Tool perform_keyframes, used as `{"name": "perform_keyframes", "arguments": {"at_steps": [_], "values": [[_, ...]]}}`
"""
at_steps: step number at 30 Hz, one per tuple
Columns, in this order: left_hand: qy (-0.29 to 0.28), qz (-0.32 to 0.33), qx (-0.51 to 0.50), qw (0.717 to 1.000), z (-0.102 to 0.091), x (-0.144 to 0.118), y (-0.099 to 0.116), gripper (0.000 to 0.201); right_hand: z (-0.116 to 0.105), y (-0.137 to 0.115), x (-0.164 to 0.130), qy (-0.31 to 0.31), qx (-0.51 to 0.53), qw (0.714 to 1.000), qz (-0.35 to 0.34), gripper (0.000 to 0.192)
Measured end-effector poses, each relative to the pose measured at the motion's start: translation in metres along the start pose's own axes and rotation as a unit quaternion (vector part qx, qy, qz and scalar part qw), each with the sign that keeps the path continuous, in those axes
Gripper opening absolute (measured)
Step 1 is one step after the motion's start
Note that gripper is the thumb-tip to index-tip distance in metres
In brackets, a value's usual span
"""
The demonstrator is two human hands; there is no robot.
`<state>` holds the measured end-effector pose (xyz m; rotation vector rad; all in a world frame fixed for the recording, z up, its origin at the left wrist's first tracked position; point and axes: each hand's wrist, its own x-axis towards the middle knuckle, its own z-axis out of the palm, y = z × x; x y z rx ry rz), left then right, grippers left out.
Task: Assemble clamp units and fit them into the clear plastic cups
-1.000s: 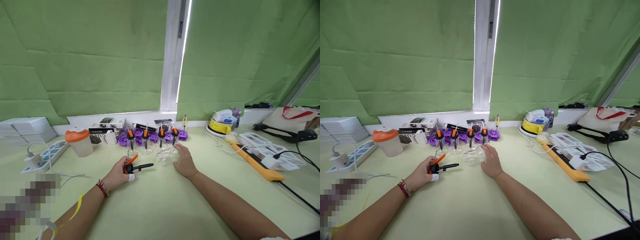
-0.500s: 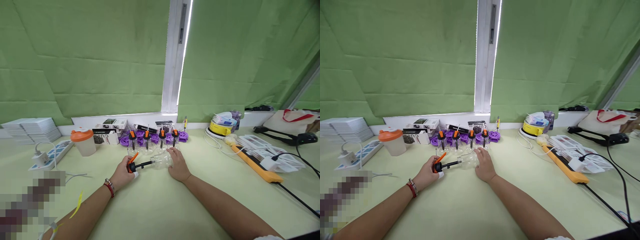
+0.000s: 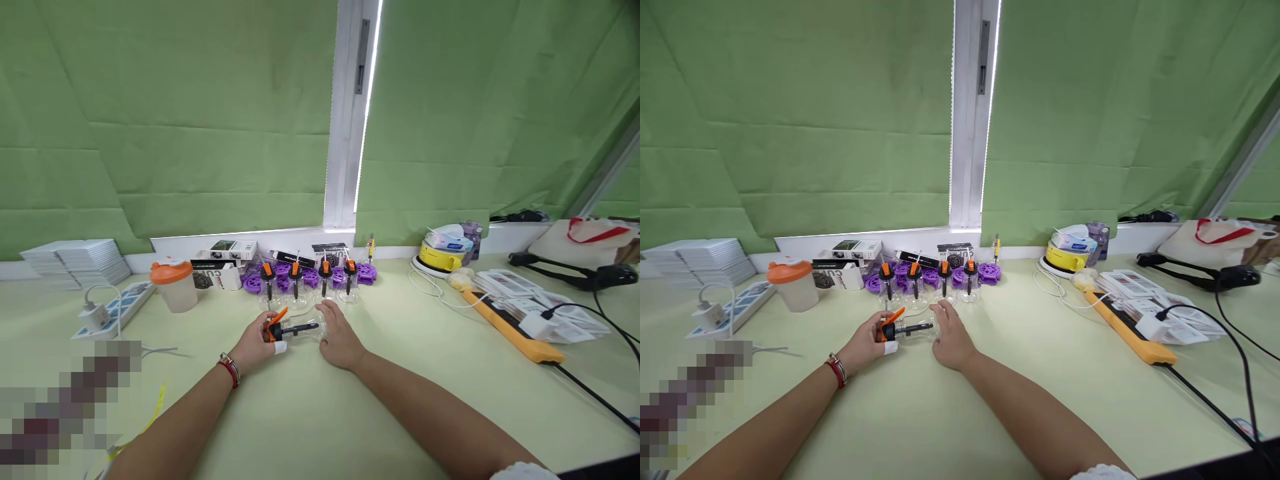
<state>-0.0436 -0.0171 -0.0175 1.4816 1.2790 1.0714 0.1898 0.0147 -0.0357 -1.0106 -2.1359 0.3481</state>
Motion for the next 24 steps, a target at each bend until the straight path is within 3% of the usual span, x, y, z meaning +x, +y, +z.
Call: {"name": "perform_keyframes", "arguments": {"at_steps": [6, 11, 15, 19, 24], "values": [[0.045, -0.011, -0.085, 0.995, 0.008, -0.006, 0.013, 0.069, -0.001, -0.006, 0.003, -0.012, 0.036, 0.999, 0.019, 0.083], [0.163, -0.052, -0.150, 0.974, 0.020, -0.001, 0.014, 0.046, 0.001, -0.007, 0.006, -0.006, 0.055, 0.998, 0.008, 0.082], [0.222, -0.073, -0.157, 0.960, 0.028, 0.008, 0.007, 0.046, 0.001, -0.005, 0.008, 0.000, 0.061, 0.998, -0.001, 0.081], [0.194, -0.067, -0.177, 0.962, 0.025, 0.010, 0.005, 0.048, -0.003, -0.001, 0.008, -0.009, 0.070, 0.998, -0.007, 0.079], [0.080, -0.049, -0.222, 0.971, 0.013, 0.012, 0.004, 0.039, -0.008, 0.003, 0.009, -0.007, 0.088, 0.996, -0.029, 0.076]]}}
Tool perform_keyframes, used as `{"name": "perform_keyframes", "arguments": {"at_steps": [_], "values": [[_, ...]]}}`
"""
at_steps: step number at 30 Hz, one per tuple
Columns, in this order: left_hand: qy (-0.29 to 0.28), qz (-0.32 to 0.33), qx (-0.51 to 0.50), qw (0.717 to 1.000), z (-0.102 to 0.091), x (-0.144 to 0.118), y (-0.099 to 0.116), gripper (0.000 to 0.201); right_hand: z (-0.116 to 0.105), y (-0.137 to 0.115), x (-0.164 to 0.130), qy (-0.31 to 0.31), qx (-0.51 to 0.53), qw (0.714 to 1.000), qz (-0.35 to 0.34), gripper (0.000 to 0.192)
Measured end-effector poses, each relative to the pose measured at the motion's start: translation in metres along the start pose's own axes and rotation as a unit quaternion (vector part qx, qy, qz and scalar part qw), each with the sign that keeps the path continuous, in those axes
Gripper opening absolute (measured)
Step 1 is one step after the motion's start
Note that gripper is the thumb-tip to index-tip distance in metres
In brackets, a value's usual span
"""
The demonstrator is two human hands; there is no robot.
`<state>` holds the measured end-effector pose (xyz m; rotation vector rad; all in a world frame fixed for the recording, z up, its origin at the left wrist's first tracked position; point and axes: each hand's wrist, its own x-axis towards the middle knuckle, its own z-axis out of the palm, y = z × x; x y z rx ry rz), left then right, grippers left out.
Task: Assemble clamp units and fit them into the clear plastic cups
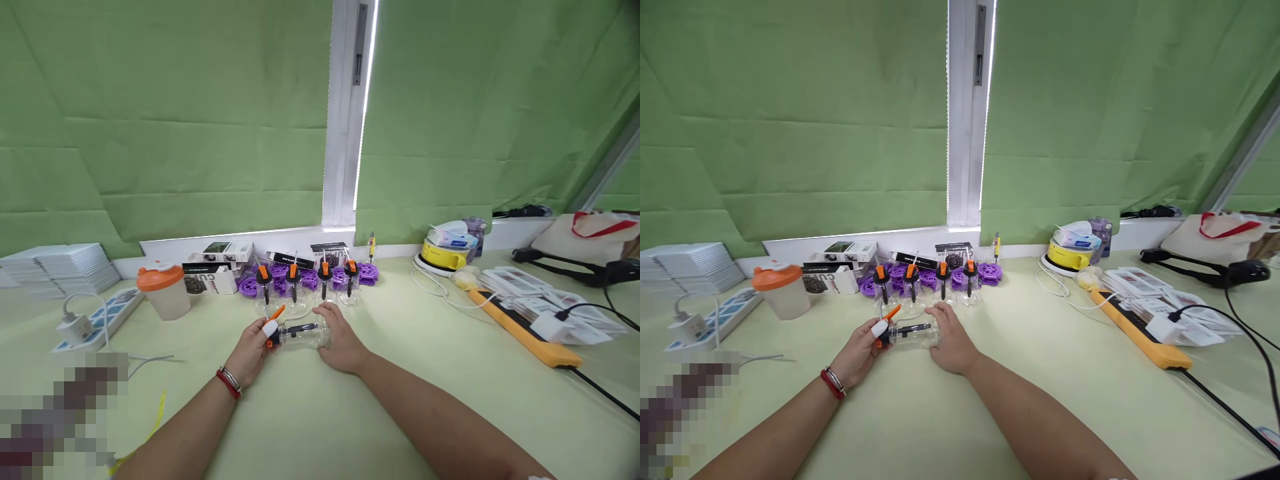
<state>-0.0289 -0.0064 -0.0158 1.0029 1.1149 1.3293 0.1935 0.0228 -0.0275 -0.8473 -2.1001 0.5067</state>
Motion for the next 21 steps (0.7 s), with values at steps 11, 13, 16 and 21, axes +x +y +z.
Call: {"name": "perform_keyframes", "arguments": {"at_steps": [11, 13, 16, 21], "values": [[-0.083, -0.031, 0.026, 0.996, 0.009, -0.005, 0.004, 0.042, -0.009, -0.004, 0.001, 0.000, 0.026, 1.000, -0.013, 0.073], [-0.070, -0.041, 0.049, 0.995, 0.009, -0.006, 0.005, 0.045, -0.011, -0.006, 0.000, -0.005, 0.032, 0.999, -0.007, 0.072], [-0.053, -0.042, 0.087, 0.994, 0.010, -0.008, 0.007, 0.046, -0.014, -0.010, -0.001, -0.009, 0.040, 0.999, -0.002, 0.071], [0.035, -0.056, 0.107, 0.992, 0.010, -0.011, 0.009, 0.043, -0.017, -0.016, -0.004, -0.027, 0.083, 0.996, 0.023, 0.072]]}}
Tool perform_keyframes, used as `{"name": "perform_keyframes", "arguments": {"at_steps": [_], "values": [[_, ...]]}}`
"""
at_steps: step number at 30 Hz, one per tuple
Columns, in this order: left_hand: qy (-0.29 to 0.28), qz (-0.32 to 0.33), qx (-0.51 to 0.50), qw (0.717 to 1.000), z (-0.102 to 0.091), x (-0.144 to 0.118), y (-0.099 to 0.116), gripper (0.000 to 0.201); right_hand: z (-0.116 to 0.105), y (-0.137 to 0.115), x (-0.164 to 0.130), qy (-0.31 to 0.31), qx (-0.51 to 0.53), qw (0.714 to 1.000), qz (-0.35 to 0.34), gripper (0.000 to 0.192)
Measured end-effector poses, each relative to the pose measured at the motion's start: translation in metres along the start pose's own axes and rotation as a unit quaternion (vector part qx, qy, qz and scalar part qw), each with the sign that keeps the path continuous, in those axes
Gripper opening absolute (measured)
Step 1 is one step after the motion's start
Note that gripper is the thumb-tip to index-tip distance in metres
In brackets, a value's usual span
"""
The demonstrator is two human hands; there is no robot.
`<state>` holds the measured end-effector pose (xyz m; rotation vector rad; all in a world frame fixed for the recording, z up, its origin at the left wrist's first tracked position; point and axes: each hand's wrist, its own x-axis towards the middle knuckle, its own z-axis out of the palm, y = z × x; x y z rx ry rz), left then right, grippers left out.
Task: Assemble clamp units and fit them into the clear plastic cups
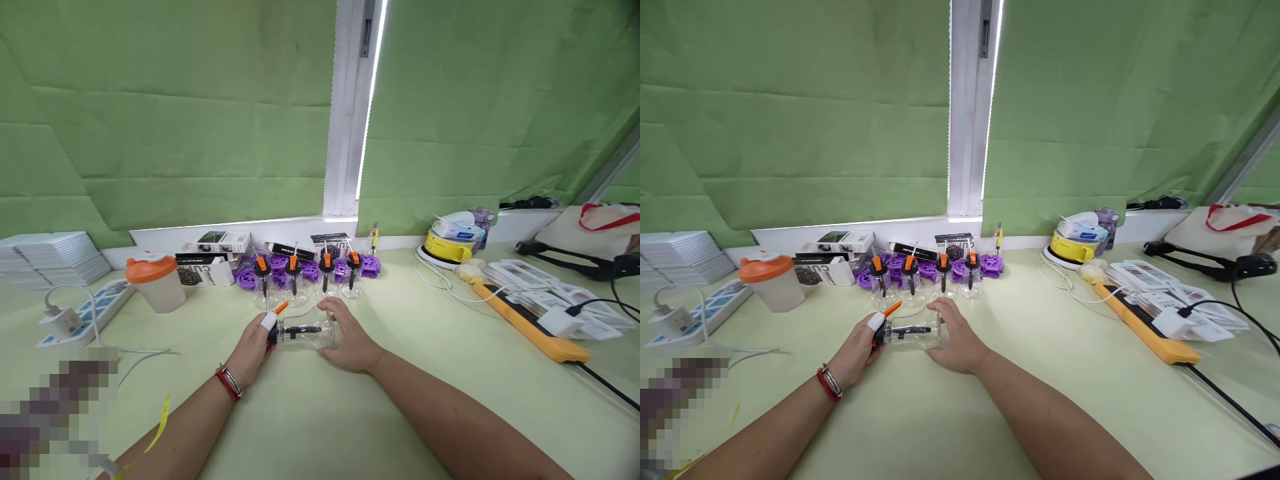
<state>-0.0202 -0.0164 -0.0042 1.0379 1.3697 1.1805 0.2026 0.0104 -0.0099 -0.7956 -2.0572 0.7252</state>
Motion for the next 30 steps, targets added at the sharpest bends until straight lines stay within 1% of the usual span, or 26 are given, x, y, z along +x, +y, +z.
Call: {"name": "perform_keyframes", "arguments": {"at_steps": [3, 6, 8, 11, 13, 14, 16, 18, 20, 22, 25, 27, 30], "values": [[0.032, -0.005, -0.004, 0.999, 0.000, -0.002, 0.001, 0.042, 0.000, 0.003, -0.002, -0.012, 0.048, 0.999, 0.024, 0.076], [0.029, 0.004, -0.003, 1.000, 0.002, -0.006, 0.001, 0.040, 0.001, 0.013, -0.001, -0.030, 0.129, 0.989, 0.070, 0.080], [0.018, 0.017, -0.001, 1.000, 0.004, -0.008, 0.001, 0.037, 0.001, 0.019, 0.000, -0.043, 0.188, 0.977, 0.095, 0.075], [0.004, 0.041, 0.005, 0.999, 0.006, -0.010, -0.002, 0.035, 0.000, 0.023, 0.002, -0.067, 0.239, 0.961, 0.119, 0.060], [0.004, 0.050, 0.006, 0.999, 0.006, -0.011, -0.003, 0.036, -0.002, 0.022, 0.003, -0.080, 0.242, 0.958, 0.130, 0.055], [0.006, 0.050, 0.006, 0.999, 0.006, -0.010, -0.003, 0.036, -0.003, 0.021, 0.003, -0.085, 0.240, 0.958, 0.134, 0.055], [0.015, 0.047, 0.005, 0.999, 0.006, -0.009, -0.005, 0.037, -0.006, 0.018, 0.002, -0.100, 0.252, 0.952, 0.140, 0.063], [0.021, 0.046, 0.005, 0.999, 0.004, -0.007, -0.006, 0.037, -0.009, 0.017, 0.000, -0.117, 0.286, 0.940, 0.147, 0.076], [0.020, 0.054, 0.005, 0.998, 0.003, -0.005, -0.007, 0.036, -0.009, 0.018, 0.000, -0.121, 0.317, 0.928, 0.156, 0.083], [0.019, 0.063, 0.003, 0.998, 0.002, -0.005, -0.008, 0.035, -0.007, 0.020, 0.001, -0.116, 0.325, 0.921, 0.178, 0.076], [0.017, 0.069, 0.004, 0.997, 0.002, -0.006, -0.008, 0.034, -0.002, 0.023, 0.003, -0.120, 0.306, 0.919, 0.218, 0.055], [0.014, 0.072, 0.005, 0.997, 0.003, -0.007, -0.007, 0.034, 0.000, 0.024, 0.005, -0.117, 0.288, 0.923, 0.227, 0.053], [0.016, 0.068, 0.001, 0.998, 0.003, -0.005, -0.007, 0.034, -0.002, 0.021, 0.005, -0.106, 0.270, 0.931, 0.220, 0.051]]}}
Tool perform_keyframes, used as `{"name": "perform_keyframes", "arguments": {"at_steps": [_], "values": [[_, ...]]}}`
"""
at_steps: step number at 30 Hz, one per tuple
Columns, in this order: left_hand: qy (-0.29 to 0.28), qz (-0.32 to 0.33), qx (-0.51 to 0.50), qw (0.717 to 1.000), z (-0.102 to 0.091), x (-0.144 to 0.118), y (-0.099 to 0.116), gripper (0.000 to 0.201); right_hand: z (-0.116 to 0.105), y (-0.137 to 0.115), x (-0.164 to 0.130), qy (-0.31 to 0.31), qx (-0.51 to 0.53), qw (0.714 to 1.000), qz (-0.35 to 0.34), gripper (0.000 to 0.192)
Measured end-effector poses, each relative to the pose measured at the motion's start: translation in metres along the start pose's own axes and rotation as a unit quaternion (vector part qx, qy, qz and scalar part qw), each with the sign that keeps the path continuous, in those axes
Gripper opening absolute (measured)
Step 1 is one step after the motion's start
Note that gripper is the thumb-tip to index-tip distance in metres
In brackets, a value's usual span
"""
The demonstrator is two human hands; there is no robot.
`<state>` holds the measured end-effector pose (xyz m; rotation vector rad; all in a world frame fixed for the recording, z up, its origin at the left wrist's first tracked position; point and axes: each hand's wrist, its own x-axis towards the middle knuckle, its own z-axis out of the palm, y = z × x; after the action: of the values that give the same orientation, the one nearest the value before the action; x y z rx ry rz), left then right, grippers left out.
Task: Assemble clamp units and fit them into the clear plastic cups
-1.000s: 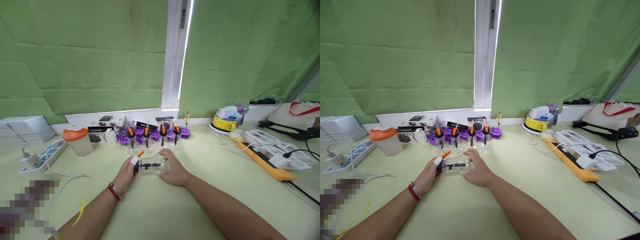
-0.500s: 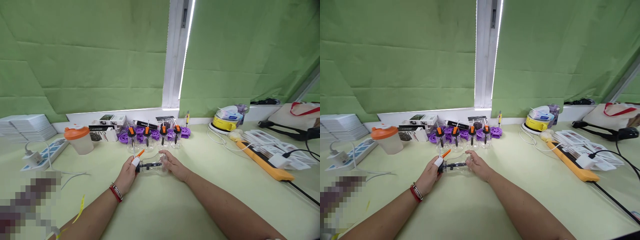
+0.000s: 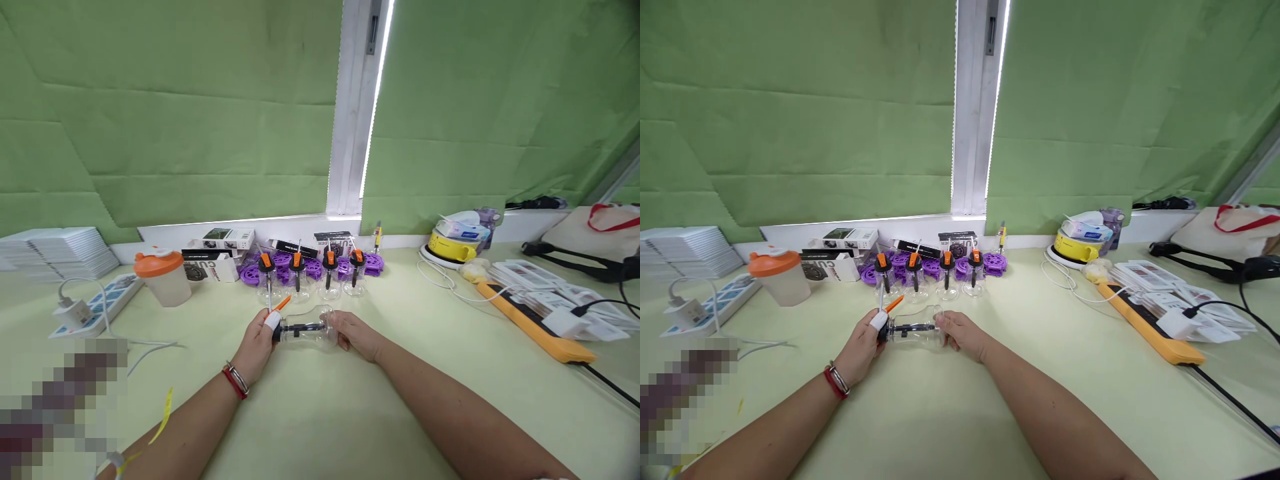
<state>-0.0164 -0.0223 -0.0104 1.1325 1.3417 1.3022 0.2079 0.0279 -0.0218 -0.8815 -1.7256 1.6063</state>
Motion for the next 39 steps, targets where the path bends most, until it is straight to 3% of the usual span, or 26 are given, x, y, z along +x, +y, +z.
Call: {"name": "perform_keyframes", "arguments": {"at_steps": [2, 6, 10, 15, 20, 24, 28, 33, 36, 39], "values": [[0.004, -0.005, -0.006, 1.000, 0.000, 0.002, -0.001, 0.034, -0.001, -0.004, -0.004, -0.008, 0.025, 1.000, -0.015, 0.050], [0.013, -0.008, -0.016, 1.000, -0.002, 0.004, -0.002, 0.036, -0.002, -0.008, -0.008, -0.039, 0.085, 0.995, -0.025, 0.079], [0.014, -0.012, -0.019, 1.000, -0.001, 0.002, -0.001, 0.035, -0.003, 0.000, -0.003, -0.048, 0.083, 0.995, 0.000, 0.064], [0.013, -0.023, -0.026, 0.999, 0.002, 0.000, 0.001, 0.029, 0.000, 0.010, 0.006, 0.004, 0.077, 0.997, 0.025, 0.064], [0.021, -0.016, -0.029, 0.999, 0.001, 0.002, 0.001, 0.036, 0.002, 0.006, 0.001, -0.002, 0.121, 0.992, -0.022, 0.053], [0.017, -0.017, -0.024, 0.999, 0.001, 0.002, 0.002, 0.038, 0.001, 0.001, -0.003, -0.015, 0.134, 0.990, -0.038, 0.075], [0.023, -0.008, -0.020, 1.000, 0.001, 0.000, 0.004, 0.033, 0.001, 0.006, 0.003, -0.007, 0.105, 0.994, 0.004, 0.052], [0.027, -0.012, -0.013, 0.999, 0.003, -0.001, 0.005, 0.033, 0.005, 0.012, 0.007, 0.011, 0.094, 0.995, -0.007, 0.057], [0.028, -0.013, -0.011, 0.999, 0.004, 0.000, 0.006, 0.037, 0.006, 0.007, 0.002, -0.015, 0.138, 0.989, -0.046, 0.052], [0.032, -0.015, -0.003, 0.999, 0.003, 0.000, 0.006, 0.038, 0.003, 0.005, -0.001, -0.034, 0.158, 0.986, -0.048, 0.075]]}}
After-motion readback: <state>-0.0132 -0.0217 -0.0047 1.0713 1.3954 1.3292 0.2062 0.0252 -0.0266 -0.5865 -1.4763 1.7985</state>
